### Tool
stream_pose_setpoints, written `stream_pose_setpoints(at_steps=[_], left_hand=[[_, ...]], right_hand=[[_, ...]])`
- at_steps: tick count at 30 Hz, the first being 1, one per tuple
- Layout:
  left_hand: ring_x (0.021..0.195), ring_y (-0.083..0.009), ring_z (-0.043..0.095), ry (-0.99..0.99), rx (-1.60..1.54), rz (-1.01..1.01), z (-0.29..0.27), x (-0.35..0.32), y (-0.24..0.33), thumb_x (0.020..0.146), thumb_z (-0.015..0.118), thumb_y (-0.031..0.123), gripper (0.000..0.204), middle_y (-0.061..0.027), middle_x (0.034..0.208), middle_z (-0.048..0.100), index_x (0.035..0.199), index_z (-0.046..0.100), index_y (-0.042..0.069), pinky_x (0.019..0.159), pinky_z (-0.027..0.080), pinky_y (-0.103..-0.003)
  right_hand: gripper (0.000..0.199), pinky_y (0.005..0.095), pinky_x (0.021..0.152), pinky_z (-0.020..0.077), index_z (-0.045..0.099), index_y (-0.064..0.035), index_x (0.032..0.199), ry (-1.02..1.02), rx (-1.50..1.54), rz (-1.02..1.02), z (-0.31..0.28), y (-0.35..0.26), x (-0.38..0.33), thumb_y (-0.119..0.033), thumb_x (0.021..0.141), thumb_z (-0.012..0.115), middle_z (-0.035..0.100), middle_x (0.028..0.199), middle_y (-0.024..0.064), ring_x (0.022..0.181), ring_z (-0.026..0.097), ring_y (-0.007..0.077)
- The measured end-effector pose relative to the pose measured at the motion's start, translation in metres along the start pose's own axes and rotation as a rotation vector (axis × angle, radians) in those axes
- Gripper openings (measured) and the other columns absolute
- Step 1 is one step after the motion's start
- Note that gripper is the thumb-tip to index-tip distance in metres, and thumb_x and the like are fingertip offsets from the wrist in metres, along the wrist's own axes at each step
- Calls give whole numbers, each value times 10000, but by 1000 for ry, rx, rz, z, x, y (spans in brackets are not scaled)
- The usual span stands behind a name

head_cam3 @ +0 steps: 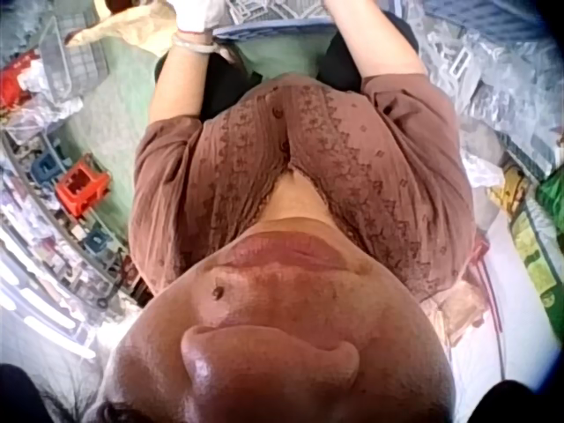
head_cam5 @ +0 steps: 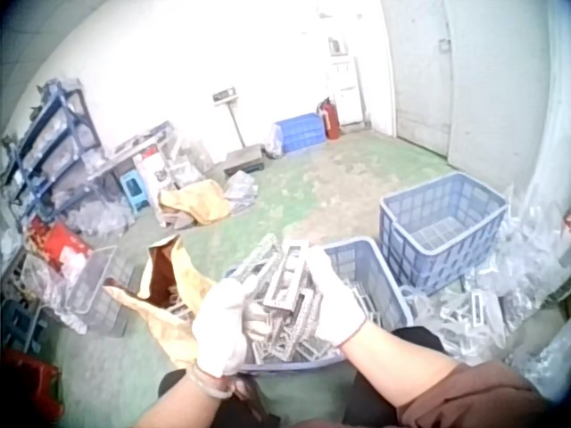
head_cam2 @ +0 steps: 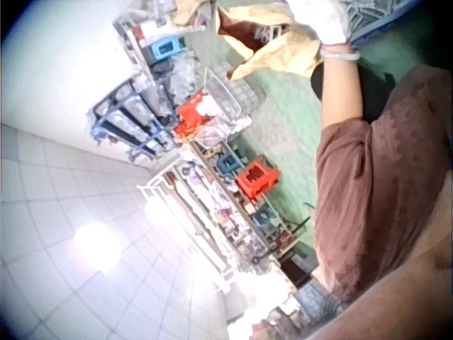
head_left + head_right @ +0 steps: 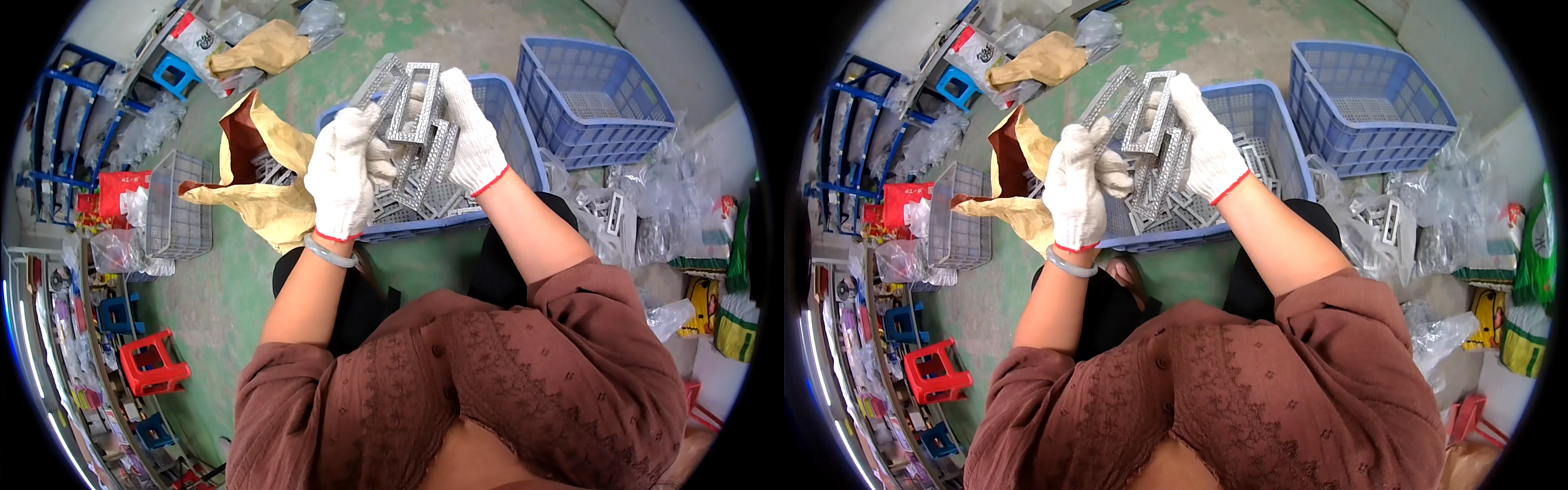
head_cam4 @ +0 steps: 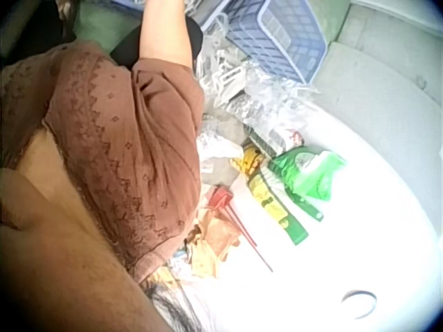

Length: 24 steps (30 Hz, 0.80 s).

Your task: The person sits on the floor and sorts small rectangular metal parts from a blue crate into a cloth bag. They pick up handfuls of parts, inspect them, and transfer them into the bag, occasionally adjusting the camera.

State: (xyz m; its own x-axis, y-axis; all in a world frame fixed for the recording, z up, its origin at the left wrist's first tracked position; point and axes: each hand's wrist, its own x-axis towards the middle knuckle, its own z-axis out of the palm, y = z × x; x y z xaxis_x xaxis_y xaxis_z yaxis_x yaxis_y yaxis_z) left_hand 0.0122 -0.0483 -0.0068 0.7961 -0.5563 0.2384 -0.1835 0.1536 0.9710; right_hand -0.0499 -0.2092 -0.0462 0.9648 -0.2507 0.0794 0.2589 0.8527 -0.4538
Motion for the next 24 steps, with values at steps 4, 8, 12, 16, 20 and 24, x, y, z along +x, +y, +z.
stream_pose_setpoints(at_steps=[4, 8, 12, 16, 20, 24], left_hand=[[518, -164, 585, -18, -327, -190, -14, 13, -5, 1048, 418, 511, 582, -82, 729, 635, 1233, 594, -12, 473, 467, -261], [480, -211, 564, -15, -549, -331, -30, 17, -9, 1044, 384, 545, 613, -99, 694, 615, 1277, 567, 8, 428, 429, -295], [459, -194, 523, 3, -612, -377, -39, 17, -10, 1048, 363, 547, 611, -95, 672, 598, 1283, 570, 23, 418, 386, -295], [447, -202, 524, -63, -710, -407, -54, 16, -14, 1046, 363, 553, 627, -101, 676, 613, 1291, 568, 14, 408, 389, -299], [435, -226, 547, -119, -642, -399, -63, 11, -16, 1049, 347, 552, 641, -112, 667, 630, 1276, 585, 2, 399, 419, -317], [437, -226, 561, -128, -641, -428, -62, 7, -13, 1049, 342, 558, 648, -111, 662, 636, 1259, 603, 4, 407, 440, -326]], right_hand=[[470, 436, 735, 593, 612, -92, 1200, -18, 80, 16, 4, -2, -1, -509, 1001, 525, 698, 1065, 152, 856, 701, 266], [487, 449, 747, 594, 597, -85, 1230, -34, 30, 25, 7, -2, -4, -508, 1006, 514, 695, 1091, 168, 865, 703, 273], [546, 459, 763, 597, 582, -50, 1259, -32, -15, 30, 10, -2, -7, -525, 998, 518, 693, 1105, 172, 880, 703, 288], [674, 515, 808, 588, 547, -8, 1320, -103, 69, 99, -3, -4, -2, -579, 962, 539, 659, 1208, 194, 961, 690, 341], [674, 521, 805, 587, 550, -4, 1333, 29, 74, 42, -9, -3, 0, -570, 967, 533, 656, 1236, 176, 967, 689, 349], [700, 519, 811, 588, 513, 26, 1372, -43, 60, 80, -2, -4, -2, -554, 980, 512, 633, 1280, 195, 974, 689, 351]])
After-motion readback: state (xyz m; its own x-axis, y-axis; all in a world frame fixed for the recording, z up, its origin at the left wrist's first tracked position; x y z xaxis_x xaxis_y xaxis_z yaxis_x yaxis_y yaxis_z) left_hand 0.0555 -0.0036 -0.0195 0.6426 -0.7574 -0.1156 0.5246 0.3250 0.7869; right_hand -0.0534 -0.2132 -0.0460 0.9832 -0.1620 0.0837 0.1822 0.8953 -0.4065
